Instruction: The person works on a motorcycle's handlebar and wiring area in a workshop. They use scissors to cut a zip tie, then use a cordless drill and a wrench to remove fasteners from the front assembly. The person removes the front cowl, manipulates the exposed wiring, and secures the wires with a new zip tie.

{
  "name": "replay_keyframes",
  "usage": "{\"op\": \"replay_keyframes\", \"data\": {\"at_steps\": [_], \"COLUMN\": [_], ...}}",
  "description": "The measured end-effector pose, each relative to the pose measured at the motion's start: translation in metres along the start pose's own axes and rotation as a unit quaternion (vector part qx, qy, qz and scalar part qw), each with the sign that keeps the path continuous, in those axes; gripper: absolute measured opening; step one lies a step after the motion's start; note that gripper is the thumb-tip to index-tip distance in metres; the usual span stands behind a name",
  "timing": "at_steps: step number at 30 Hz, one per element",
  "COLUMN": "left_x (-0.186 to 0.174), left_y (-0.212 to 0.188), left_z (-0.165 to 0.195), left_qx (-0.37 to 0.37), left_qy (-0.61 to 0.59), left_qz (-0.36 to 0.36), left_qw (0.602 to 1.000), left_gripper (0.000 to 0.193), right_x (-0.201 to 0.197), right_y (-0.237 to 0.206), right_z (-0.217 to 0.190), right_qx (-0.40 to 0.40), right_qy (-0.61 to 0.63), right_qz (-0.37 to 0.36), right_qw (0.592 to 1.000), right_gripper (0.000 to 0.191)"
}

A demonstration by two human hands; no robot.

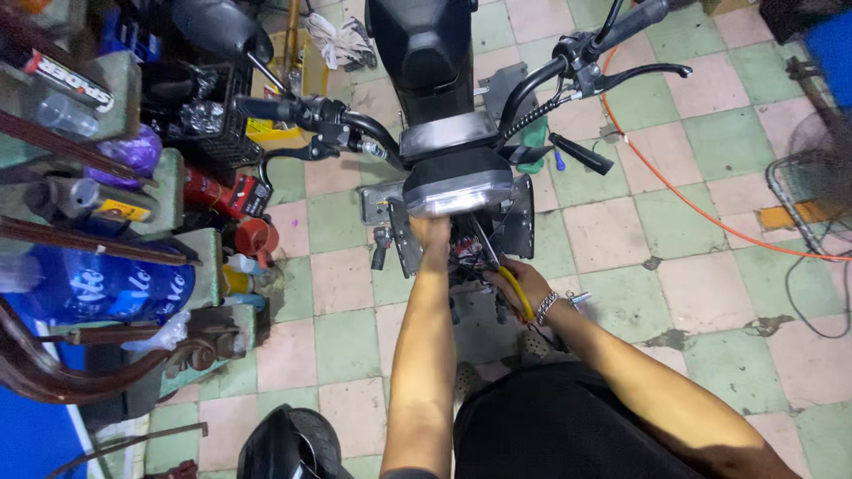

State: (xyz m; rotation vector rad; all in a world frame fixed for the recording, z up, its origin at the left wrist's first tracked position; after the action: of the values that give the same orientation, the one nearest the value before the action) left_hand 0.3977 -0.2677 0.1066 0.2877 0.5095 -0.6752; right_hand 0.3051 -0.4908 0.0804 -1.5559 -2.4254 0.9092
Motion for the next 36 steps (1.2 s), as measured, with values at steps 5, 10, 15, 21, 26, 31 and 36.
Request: {"op": "replay_keyframes", "data": {"at_steps": [5,10,15,21,26,31,36], "left_x": [-0.007,-0.008,-0.003,-0.004,-0.005,-0.019,-0.089], "left_y": [-0.018,-0.022,-0.029,-0.019,-0.009,-0.035,-0.115], "left_z": [0.017,0.018,0.014,-0.003,-0.022,-0.061,-0.135], "left_qx": [0.114,0.063,0.046,0.084,-0.018,-0.189,-0.030], "left_qy": [0.031,-0.012,-0.110,-0.153,-0.095,-0.371,-0.156], "left_qz": [0.047,-0.028,-0.071,-0.025,-0.020,-0.127,-0.129], "left_qw": [0.992,0.998,0.990,0.984,0.995,0.900,0.979], "left_gripper": [0.035,0.035,0.030,0.036,0.027,0.008,0.027], "right_x": [-0.001,-0.011,-0.028,-0.045,-0.049,-0.058,-0.069], "right_y": [0.016,0.029,0.033,0.021,0.015,-0.002,-0.024], "right_z": [-0.011,-0.016,-0.005,0.021,0.015,0.037,0.087], "right_qx": [-0.056,-0.134,-0.145,0.001,-0.020,0.045,0.080], "right_qy": [-0.016,-0.091,-0.092,-0.048,-0.045,0.060,0.126], "right_qz": [0.011,0.048,0.048,0.017,0.005,-0.009,0.029], "right_qw": [0.998,0.986,0.984,0.999,0.999,0.997,0.988], "right_gripper": [0.044,0.060,0.066,0.056,0.048,0.030,0.028]}}
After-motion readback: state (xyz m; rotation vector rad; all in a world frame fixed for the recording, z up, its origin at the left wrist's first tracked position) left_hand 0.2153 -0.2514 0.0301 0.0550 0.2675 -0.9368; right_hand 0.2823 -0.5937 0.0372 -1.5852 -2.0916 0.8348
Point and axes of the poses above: each hand's wrist, its own y-axis towards the middle knuckle, its own x-axis out of the palm, z = x × y, the point moved 6 cm from there along y, towards the middle knuckle, and after that the axes turned 4 degrees about -x, right-handed, at the moved point
